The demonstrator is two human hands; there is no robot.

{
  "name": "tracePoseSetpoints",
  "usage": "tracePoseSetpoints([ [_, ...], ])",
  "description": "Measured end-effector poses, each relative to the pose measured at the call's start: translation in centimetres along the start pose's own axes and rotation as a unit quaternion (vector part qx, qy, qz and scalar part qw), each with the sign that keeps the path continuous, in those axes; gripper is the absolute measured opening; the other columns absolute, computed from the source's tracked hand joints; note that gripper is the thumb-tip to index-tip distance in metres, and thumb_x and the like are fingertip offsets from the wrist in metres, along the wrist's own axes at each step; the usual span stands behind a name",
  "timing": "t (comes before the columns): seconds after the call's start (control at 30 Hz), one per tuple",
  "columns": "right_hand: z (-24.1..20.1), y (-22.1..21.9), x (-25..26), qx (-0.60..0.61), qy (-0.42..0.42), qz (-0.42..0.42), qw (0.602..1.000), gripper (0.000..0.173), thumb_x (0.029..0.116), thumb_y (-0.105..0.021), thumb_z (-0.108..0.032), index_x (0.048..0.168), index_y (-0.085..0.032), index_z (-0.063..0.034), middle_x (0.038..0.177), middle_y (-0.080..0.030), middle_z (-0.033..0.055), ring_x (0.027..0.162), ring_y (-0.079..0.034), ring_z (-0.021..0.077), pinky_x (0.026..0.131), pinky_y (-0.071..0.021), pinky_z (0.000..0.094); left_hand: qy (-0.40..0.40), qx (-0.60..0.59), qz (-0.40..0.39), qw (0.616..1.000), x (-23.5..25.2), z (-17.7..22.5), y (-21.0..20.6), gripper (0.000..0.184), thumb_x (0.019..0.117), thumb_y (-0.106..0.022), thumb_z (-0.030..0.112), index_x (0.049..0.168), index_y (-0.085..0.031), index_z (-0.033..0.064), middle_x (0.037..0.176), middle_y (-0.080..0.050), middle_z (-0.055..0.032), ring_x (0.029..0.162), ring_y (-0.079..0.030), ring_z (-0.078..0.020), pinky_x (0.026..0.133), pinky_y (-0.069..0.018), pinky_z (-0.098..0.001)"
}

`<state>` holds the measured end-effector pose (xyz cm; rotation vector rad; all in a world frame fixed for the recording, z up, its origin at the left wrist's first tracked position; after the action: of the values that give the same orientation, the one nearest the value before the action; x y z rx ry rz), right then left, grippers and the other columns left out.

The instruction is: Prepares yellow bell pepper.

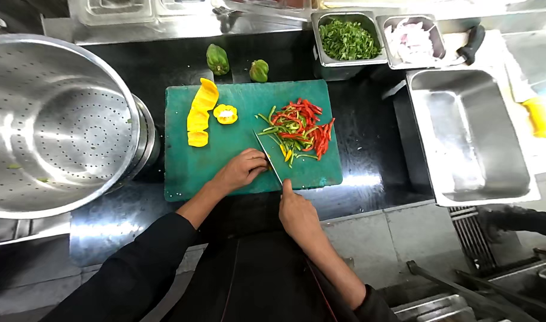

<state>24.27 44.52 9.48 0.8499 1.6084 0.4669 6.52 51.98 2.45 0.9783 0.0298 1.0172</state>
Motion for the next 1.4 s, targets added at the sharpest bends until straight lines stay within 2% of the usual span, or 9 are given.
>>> tracePoseSetpoints([
  [0.17, 1.1, 0.9, -1.0, -0.007, 0.033, 0.107, 0.994, 0.028, 0.1061, -0.051, -0.022, 0.132, -0.055, -0.0122, 0.096, -0.070, 0.0158, 0.080, -0.072, 0.0358, 0.067, -0.0569, 0.0499, 0.033, 0.025, 0.092, 0.995, -0.8, 1.4, 0.8, 0.021, 0.0948, -0.066, 0.020, 0.107, -0.074, 0.0055, 0.112, -0.069, -0.0105, 0.113, -0.063, -0.0233, 0.103, -0.0493, -0.0372],
  [0.27, 2.3, 1.5, -1.5, 0.007, 0.082, 0.277, 0.957, 0.022, 0.0957, -0.067, -0.016, 0.116, -0.064, -0.0068, 0.083, -0.067, 0.0157, 0.062, -0.068, 0.0349, 0.051, -0.0542, 0.0487, 0.016, 0.076, 0.100, 0.992, -1.2, 2.9, 0.8, 0.035, 0.0968, -0.064, 0.044, 0.122, -0.071, 0.0206, 0.136, -0.061, -0.0045, 0.135, -0.047, -0.0258, 0.116, -0.0342, -0.0463],
  [0.4, 3.2, 3.4, -0.9, 0.002, 0.094, 0.341, 0.935, 0.026, 0.0884, -0.075, -0.010, 0.111, -0.064, -0.0056, 0.084, -0.067, 0.0158, 0.064, -0.068, 0.0359, 0.050, -0.0540, 0.0488, -0.008, 0.132, 0.071, 0.989, 1.5, 4.5, 0.3, 0.050, 0.0964, -0.052, 0.066, 0.133, -0.067, 0.0346, 0.154, -0.049, -0.0034, 0.150, -0.031, -0.0316, 0.122, -0.0177, -0.0572],
  [0.63, 5.3, 5.5, -2.5, -0.006, 0.102, 0.390, 0.915, 0.034, 0.0810, -0.082, -0.008, 0.111, -0.066, -0.0065, 0.084, -0.069, 0.0131, 0.068, -0.070, 0.0341, 0.054, -0.0554, 0.0481, -0.011, 0.096, -0.014, 0.995, 6.4, 2.9, 0.6, 0.050, 0.1001, -0.040, 0.068, 0.135, -0.066, 0.0413, 0.157, -0.046, -0.0030, 0.152, -0.027, -0.0364, 0.120, -0.0158, -0.0653],
  [0.97, 10.8, 4.8, -7.7, 0.055, 0.027, 0.311, 0.949, 0.040, 0.0831, -0.082, -0.021, 0.118, -0.066, -0.0096, 0.079, -0.069, 0.0109, 0.063, -0.067, 0.0333, 0.053, -0.0532, 0.0545, 0.036, 0.052, -0.066, 0.996, 9.0, -3.6, 3.7, 0.056, 0.1053, -0.031, 0.061, 0.140, -0.065, 0.0319, 0.163, -0.039, -0.0072, 0.155, -0.021, -0.0408, 0.120, -0.0136, -0.0684],
  [1.07, 12.0, 3.7, -7.7, 0.097, 0.063, 0.233, 0.966, 0.038, 0.0878, -0.077, -0.027, 0.121, -0.067, -0.0106, 0.080, -0.070, 0.0092, 0.062, -0.067, 0.0305, 0.054, -0.0534, 0.0541, 0.141, 0.009, -0.010, 0.990, 8.7, -4.6, 7.0, 0.049, 0.1093, -0.039, 0.039, 0.143, -0.061, 0.0108, 0.151, -0.054, -0.0111, 0.147, -0.041, -0.0339, 0.121, -0.0294, -0.0563],
  [1.13, 12.3, 2.5, -6.6, 0.133, 0.102, 0.151, 0.974, 0.039, 0.0898, -0.076, -0.032, 0.122, -0.068, -0.0120, 0.080, -0.070, 0.0081, 0.063, -0.067, 0.0289, 0.058, -0.0547, 0.0532, 0.253, -0.006, 0.028, 0.967, 8.1, -4.8, 9.5, 0.040, 0.1104, -0.043, 0.022, 0.143, -0.057, 0.0044, 0.137, -0.064, -0.0158, 0.129, -0.060, -0.0291, 0.111, -0.0458, -0.0497],
  [1.2, 12.4, 1.5, -4.8, 0.161, 0.147, 0.044, 0.975, 0.040, 0.0924, -0.075, -0.036, 0.124, -0.067, -0.0133, 0.081, -0.070, 0.0075, 0.066, -0.066, 0.0267, 0.063, -0.0549, 0.0510, 0.344, -0.017, 0.036, 0.938, 7.0, -5.2, 11.2, 0.036, 0.1107, -0.042, 0.015, 0.142, -0.056, 0.0028, 0.132, -0.066, -0.0184, 0.120, -0.065, -0.0302, 0.105, -0.0501, -0.0500],
  [1.4, 13.3, 1.8, 0.5, 0.190, 0.252, -0.119, 0.941, 0.037, 0.0970, -0.071, -0.032, 0.126, -0.064, -0.0111, 0.086, -0.068, 0.0106, 0.065, -0.065, 0.0224, 0.061, -0.0561, 0.0428, 0.405, 0.051, 0.004, 0.913, 4.0, -3.9, 10.2, 0.046, 0.1009, -0.065, 0.015, 0.144, -0.054, 0.0020, 0.149, -0.052, -0.0209, 0.136, -0.052, -0.0369, 0.112, -0.0431, -0.0550],
])
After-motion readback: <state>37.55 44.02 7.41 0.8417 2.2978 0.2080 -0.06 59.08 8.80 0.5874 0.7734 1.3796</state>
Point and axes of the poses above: each hand's wrist, its own x-axis towards the middle knuckle, its own y-axis out of the back of the hand, z = x × y, the point moved 2 cm from there along x, towards the middle knuckle
